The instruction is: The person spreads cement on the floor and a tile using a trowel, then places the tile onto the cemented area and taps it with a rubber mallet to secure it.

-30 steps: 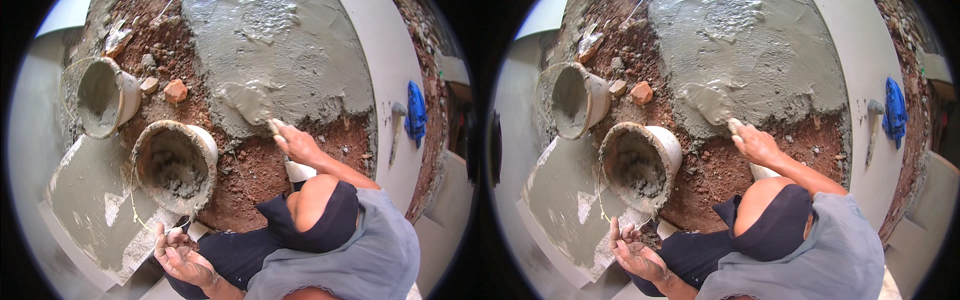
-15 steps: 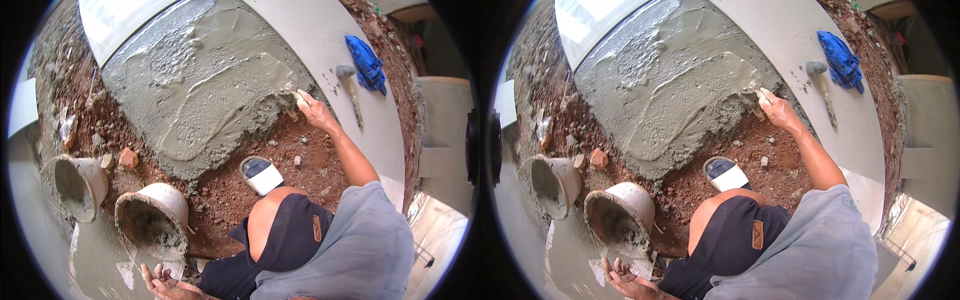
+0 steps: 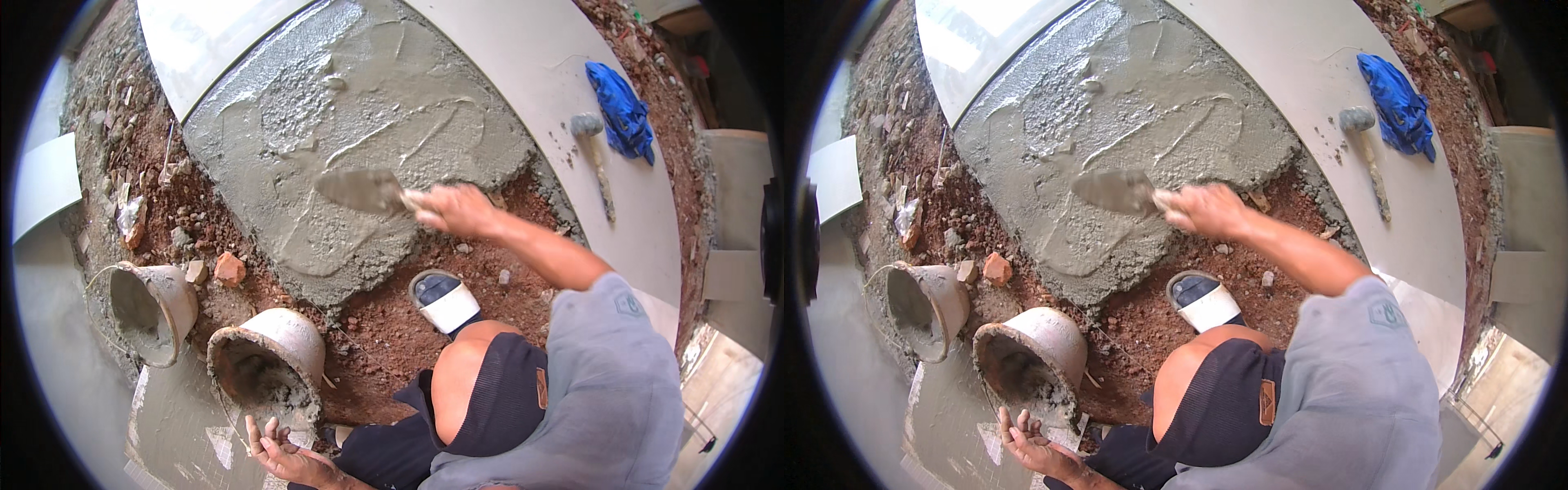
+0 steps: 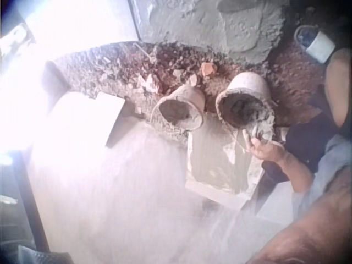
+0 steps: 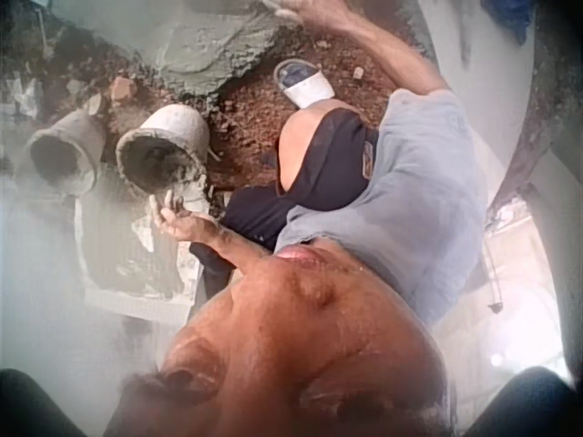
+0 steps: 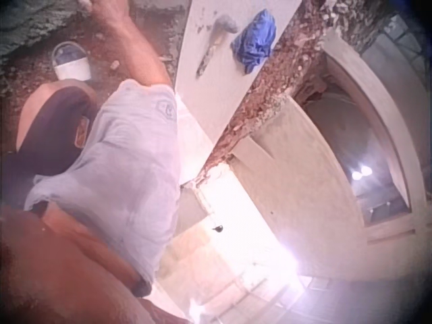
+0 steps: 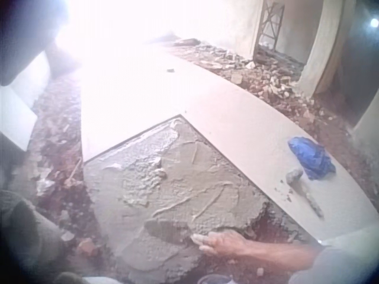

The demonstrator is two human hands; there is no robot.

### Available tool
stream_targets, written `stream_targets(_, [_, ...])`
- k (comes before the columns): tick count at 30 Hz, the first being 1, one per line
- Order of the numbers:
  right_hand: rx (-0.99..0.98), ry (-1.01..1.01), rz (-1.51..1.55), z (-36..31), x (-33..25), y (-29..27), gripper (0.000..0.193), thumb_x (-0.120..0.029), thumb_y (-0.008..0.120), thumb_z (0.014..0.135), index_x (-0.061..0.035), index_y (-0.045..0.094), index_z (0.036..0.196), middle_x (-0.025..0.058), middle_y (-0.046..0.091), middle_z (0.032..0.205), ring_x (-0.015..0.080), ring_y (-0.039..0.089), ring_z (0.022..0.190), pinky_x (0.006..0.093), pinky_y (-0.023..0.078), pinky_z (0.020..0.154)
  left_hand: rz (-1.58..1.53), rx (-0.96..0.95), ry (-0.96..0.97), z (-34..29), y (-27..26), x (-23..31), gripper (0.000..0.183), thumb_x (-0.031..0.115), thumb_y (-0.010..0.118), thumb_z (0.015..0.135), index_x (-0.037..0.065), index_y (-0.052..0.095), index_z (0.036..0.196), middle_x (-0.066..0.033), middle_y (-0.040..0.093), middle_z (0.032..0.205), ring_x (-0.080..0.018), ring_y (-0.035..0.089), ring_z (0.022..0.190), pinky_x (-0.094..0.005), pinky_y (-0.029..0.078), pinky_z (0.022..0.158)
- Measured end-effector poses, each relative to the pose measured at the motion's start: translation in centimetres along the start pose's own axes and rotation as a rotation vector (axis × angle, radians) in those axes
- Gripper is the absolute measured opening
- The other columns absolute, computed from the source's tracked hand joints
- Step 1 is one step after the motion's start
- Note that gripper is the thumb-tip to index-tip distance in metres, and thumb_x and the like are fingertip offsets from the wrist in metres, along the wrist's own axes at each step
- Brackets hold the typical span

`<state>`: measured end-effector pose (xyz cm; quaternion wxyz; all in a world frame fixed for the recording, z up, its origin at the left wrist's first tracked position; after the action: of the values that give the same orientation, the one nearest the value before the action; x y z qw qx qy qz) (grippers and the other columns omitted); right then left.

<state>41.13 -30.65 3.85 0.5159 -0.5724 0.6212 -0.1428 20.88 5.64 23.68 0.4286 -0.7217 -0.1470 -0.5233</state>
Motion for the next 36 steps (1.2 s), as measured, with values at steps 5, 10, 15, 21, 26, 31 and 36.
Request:
stream_targets(5, [0.097,0.182,-0.056,10.7,2.4,-8.5,0.048,-0.046,0.043,0.098,-0.0266,0.044,0.142,0.0027,0.053,0.071,0.0089,0.048,0.054,0.0192,0.046,0.044,0.048,0.018,-0.024,-0.3,0.1,0.7,0.042,0.023,0.047,0.096,-0.006,0.048,0.127,-0.0175,0.055,0.125,-0.0270,0.060,0.094,-0.0333,0.049,0.077])
stream_targets(10, [0.233,0.353,-0.021,12.5,7.3,-12.5,0.053,-0.050,0.044,0.097,-0.0229,0.043,0.143,0.0112,0.063,0.115,0.0194,0.061,0.096,0.0356,0.053,0.081,0.075,0.047,0.023,-0.3,0.8,1.1,0.044,0.022,0.047,0.097,-0.008,0.047,0.129,-0.0190,0.057,0.119,-0.0264,0.060,0.091,-0.0326,0.049,0.076])
stream_targets(15, [0.389,0.411,0.074,9.6,12.3,-13.4,0.053,-0.047,0.044,0.098,-0.0141,0.046,0.140,0.0151,0.067,0.109,0.0243,0.066,0.096,0.0391,0.055,0.083,0.064,0.028,-0.037,-0.3,1.2,0.9,0.044,0.023,0.048,0.097,-0.009,0.051,0.126,-0.0203,0.061,0.111,-0.0249,0.062,0.086,-0.0301,0.049,0.072])
stream_targets(21, [0.171,0.474,0.696,2.8,10.8,-11.1,0.046,-0.035,0.049,0.098,-0.0147,0.047,0.140,0.0045,0.055,0.069,0.0116,0.054,0.052,0.0252,0.049,0.045,0.064,0.039,0.036,-0.1,2.7,1.3,0.045,0.025,0.051,0.095,-0.010,0.053,0.122,-0.0203,0.061,0.115,-0.0276,0.063,0.086,-0.0325,0.052,0.073])
stream_targets(26, [0.270,0.538,0.767,1.9,8.8,-10.4,0.051,-0.037,0.050,0.097,-0.0123,0.044,0.142,0.0064,0.058,0.076,0.0110,0.055,0.053,0.0268,0.051,0.046,0.053,0.006,0.023,0.1,3.0,1.4,0.044,0.024,0.052,0.094,-0.012,0.053,0.119,-0.0212,0.060,0.118,-0.0309,0.063,0.089,-0.0366,0.054,0.076])
stream_targets(31, [0.389,0.468,0.903,9.4,8.2,-12.5,0.045,-0.040,0.052,0.097,-0.0083,0.056,0.128,0.0038,0.057,0.076,0.0094,0.056,0.052,0.0256,0.049,0.044,0.097,-0.013,-0.097,-0.1,2.0,0.5,0.040,0.022,0.049,0.095,-0.010,0.054,0.119,-0.0209,0.061,0.118,-0.0254,0.063,0.085,-0.0332,0.053,0.074])
stream_targets(36, [0.284,0.283,0.920,17.1,0.1,-9.3,0.039,-0.041,0.053,0.096,-0.0086,0.061,0.116,0.0033,0.057,0.073,0.0110,0.057,0.052,0.0273,0.051,0.046,-0.035,0.053,-0.043,-0.6,1.1,-0.5,0.034,0.018,0.039,0.100,-0.001,0.048,0.126,-0.0108,0.055,0.132,-0.0132,0.058,0.093,-0.0263,0.044,0.077])
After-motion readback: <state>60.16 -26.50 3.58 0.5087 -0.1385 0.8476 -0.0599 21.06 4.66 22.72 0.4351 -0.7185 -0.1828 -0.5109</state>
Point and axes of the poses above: each hand's wrist, its own z-axis towards the middle knuckle, its own y-axis out of the palm, x = y × z, the point moved 2 cm from there along z, towards the middle knuckle
